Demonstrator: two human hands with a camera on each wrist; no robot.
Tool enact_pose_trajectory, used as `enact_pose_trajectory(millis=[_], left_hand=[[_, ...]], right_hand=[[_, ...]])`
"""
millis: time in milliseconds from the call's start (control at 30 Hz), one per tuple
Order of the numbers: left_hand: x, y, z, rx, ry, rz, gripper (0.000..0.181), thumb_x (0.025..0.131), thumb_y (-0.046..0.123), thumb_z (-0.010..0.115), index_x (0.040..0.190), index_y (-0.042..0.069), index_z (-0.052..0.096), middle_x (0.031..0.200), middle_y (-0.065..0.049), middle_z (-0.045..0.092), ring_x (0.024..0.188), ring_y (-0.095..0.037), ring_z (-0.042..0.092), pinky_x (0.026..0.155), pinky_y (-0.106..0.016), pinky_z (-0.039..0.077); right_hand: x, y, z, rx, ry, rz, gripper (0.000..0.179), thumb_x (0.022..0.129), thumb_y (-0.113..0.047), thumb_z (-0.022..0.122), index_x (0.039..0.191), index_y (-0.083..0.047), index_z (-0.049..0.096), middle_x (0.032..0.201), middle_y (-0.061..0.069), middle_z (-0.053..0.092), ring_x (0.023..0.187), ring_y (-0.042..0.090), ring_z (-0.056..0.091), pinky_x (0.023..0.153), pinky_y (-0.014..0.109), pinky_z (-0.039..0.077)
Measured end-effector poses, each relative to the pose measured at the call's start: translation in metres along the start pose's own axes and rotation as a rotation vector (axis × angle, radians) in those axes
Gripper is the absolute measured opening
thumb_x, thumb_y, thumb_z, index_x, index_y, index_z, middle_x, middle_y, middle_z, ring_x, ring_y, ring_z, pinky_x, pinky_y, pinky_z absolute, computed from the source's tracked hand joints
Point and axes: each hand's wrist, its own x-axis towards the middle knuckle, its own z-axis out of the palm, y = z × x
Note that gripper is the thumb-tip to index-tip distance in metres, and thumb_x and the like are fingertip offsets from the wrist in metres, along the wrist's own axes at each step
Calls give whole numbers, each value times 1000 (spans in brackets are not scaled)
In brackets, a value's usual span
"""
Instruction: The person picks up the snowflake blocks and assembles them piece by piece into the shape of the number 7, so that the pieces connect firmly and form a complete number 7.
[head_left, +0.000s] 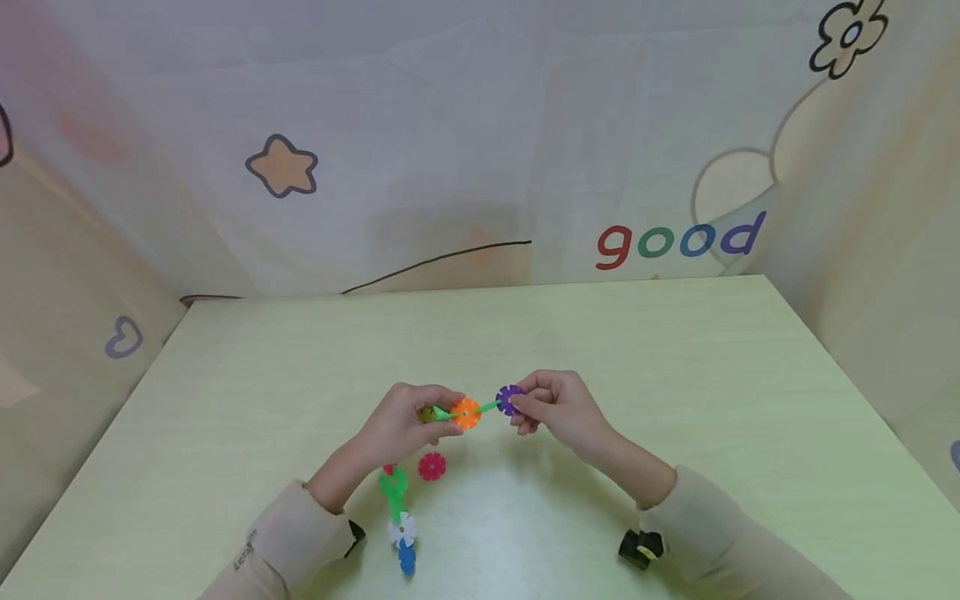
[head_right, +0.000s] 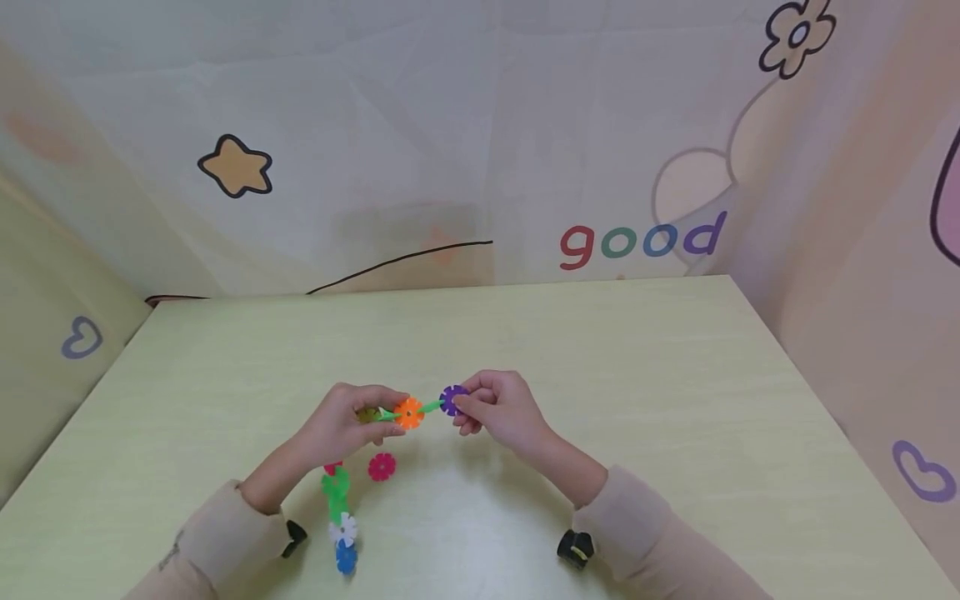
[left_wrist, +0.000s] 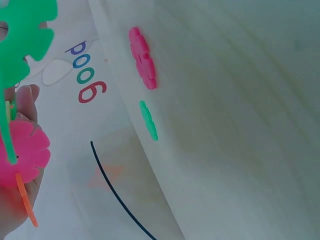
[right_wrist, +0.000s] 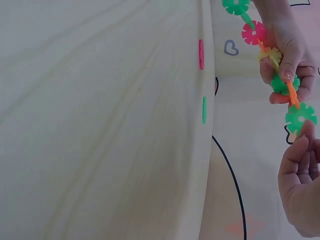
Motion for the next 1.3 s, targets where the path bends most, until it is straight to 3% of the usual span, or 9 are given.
enact_pose_trajectory(millis=[233,733,867,1033,1133,1300], left_hand=[[2,2,0,-42,-7,1,33,76,5,71,107,-5,63,95,-16,67,54,-27,61,54,-24,51],[1,-2,-1,-6,-2,20,34,77,7,72,108,-4,63,96,-15,67,52,-25,60,54,-23,51],[-1,-4,-1,6,-6,22,33,77,8,72,107,-2,63,95,-14,67,53,-22,61,54,-23,51],[-3,-5,1,39,-4,3,32,77,11,73,105,1,65,94,-10,68,54,-8,59,54,-22,50],[-4,-5,1,74,5,12,31,76,12,73,105,2,65,93,-8,68,59,-5,58,55,-22,49],[-5,-6,-1,91,1,39,30,76,12,73,104,3,65,91,-5,68,69,-9,61,59,-21,50]], right_hand=[[0,0,-1,8,-7,-12,17,88,-2,58,94,14,56,74,14,66,59,14,61,63,27,54],[2,4,4,19,-23,-14,17,87,-2,59,94,13,58,78,22,65,59,16,62,63,29,54],[3,6,2,12,-40,-11,16,88,-3,58,95,12,59,81,26,64,60,17,63,63,30,54],[2,9,0,-3,-63,8,18,87,-6,60,97,9,61,84,27,64,63,18,64,65,32,54],[2,9,-1,-12,-86,-5,20,88,-7,59,99,10,60,84,24,65,64,18,64,66,32,54],[1,8,-5,-15,-98,-9,24,90,-6,56,106,11,58,81,15,67,65,17,63,68,34,54]])
